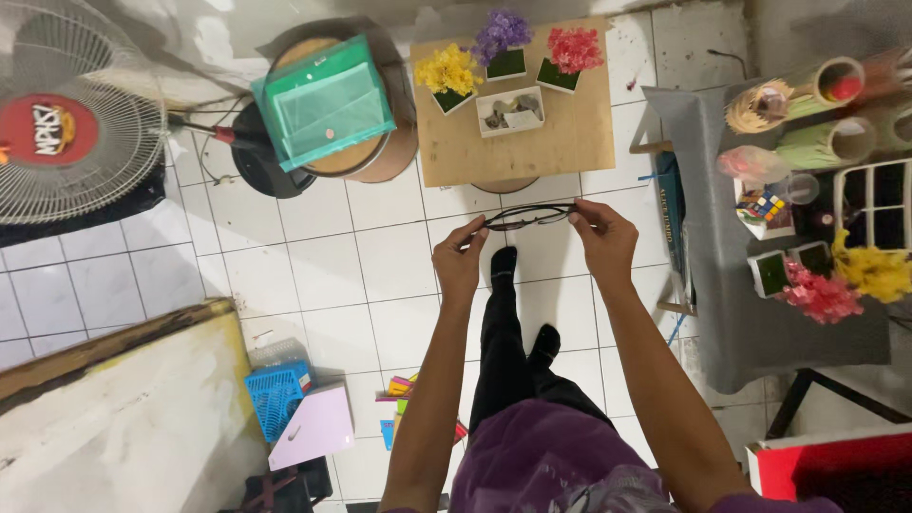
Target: The person arranges various decorative items on a desk and a small side table. They move small potted artificial flowers, a white box, a keychain, and a pair of glasses between the two surfaces. The person also picks up and places several white straws into a holder on the side table.
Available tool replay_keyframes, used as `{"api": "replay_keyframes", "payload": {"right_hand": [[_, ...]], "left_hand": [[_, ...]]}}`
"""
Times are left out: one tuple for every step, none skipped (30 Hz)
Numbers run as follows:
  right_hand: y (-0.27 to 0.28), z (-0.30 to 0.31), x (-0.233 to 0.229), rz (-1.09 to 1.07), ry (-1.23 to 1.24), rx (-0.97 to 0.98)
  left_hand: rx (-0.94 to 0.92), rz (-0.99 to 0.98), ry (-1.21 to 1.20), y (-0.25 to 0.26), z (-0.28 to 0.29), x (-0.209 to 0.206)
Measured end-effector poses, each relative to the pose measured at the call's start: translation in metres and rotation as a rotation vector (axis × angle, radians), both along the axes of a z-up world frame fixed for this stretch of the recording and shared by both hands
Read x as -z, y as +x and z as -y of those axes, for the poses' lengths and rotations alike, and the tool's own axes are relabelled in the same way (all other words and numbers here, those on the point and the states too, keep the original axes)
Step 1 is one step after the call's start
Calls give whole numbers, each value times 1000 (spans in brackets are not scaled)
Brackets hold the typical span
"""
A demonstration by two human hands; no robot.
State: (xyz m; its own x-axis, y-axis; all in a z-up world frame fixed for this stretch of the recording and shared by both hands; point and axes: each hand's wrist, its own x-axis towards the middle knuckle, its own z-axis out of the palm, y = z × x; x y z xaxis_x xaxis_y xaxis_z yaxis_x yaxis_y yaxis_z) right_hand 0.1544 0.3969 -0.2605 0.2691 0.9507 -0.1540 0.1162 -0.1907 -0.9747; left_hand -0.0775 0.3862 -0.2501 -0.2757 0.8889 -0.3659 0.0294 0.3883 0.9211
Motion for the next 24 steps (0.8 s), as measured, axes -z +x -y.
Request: {"api": "replay_keyframes", "payload": {"right_hand": [[-3, -17, 17, 0, -22, 16], [-5, -33, 36, 1, -43, 33], [-6, -46, 55, 17, -63, 47], [-8, -58, 76, 33, -83, 60], [-9, -72, 97, 49, -100, 74], [-11, -84, 120, 49, -106, 83], [-14, -97, 145, 51, -106, 94], [-15, -108, 171, 53, -107, 104], [-16, -112, 194, 43, -112, 105], [-16, -122, 219, 33, -117, 107], [-13, -133, 242, 27, -107, 107], [-12, -135, 261, 24, -119, 119], [-12, -145, 280, 18, -117, 132], [-12, -154, 297, 11, -116, 145], [-12, -156, 311, 28, -103, 152], [-11, -156, 324, 45, -91, 158], [-11, -166, 338, 58, -55, 160], [-10, -174, 350, 57, -46, 156], [-9, -177, 359, 56, -46, 158], [-8, -179, 367, 55, -47, 160], [-7, -178, 375, 47, -32, 160], [-7, -180, 383, 40, -17, 161], [-6, -187, 390, 32, 9, 161], [-7, -191, 395, 36, 11, 157]], "left_hand": [[-3, -1, -7, -2, -20, 17], [-6, -3, -13, -4, -40, 35], [-7, -1, -20, -4, -55, 55], [-12, 4, -32, -4, -68, 76], [-17, 10, -41, -4, -82, 99], [-23, 16, -50, -4, -96, 123], [-25, 12, -47, -4, -111, 150], [-28, 8, -45, -4, -126, 178], [-35, -2, -72, -4, -128, 203], [-41, 3, -88, -3, -131, 227], [-49, 12, -89, 0, -141, 252], [-57, 22, -91, 4, -147, 273], [-52, 3, -87, 5, -156, 291], [-46, -16, -84, 6, -164, 305], [-38, -33, -90, 8, -164, 317], [-42, -16, -104, 10, -163, 327], [-52, -1, -95, 12, -171, 339], [-61, 15, -87, 13, -178, 349], [-68, 32, -70, 14, -183, 359], [-75, 50, -53, 15, -189, 369], [-80, 64, -50, 16, -187, 377], [-80, 71, -18, 17, -185, 386], [-80, 78, 23, 19, -188, 394], [-79, 86, 65, 21, -191, 402]]}}
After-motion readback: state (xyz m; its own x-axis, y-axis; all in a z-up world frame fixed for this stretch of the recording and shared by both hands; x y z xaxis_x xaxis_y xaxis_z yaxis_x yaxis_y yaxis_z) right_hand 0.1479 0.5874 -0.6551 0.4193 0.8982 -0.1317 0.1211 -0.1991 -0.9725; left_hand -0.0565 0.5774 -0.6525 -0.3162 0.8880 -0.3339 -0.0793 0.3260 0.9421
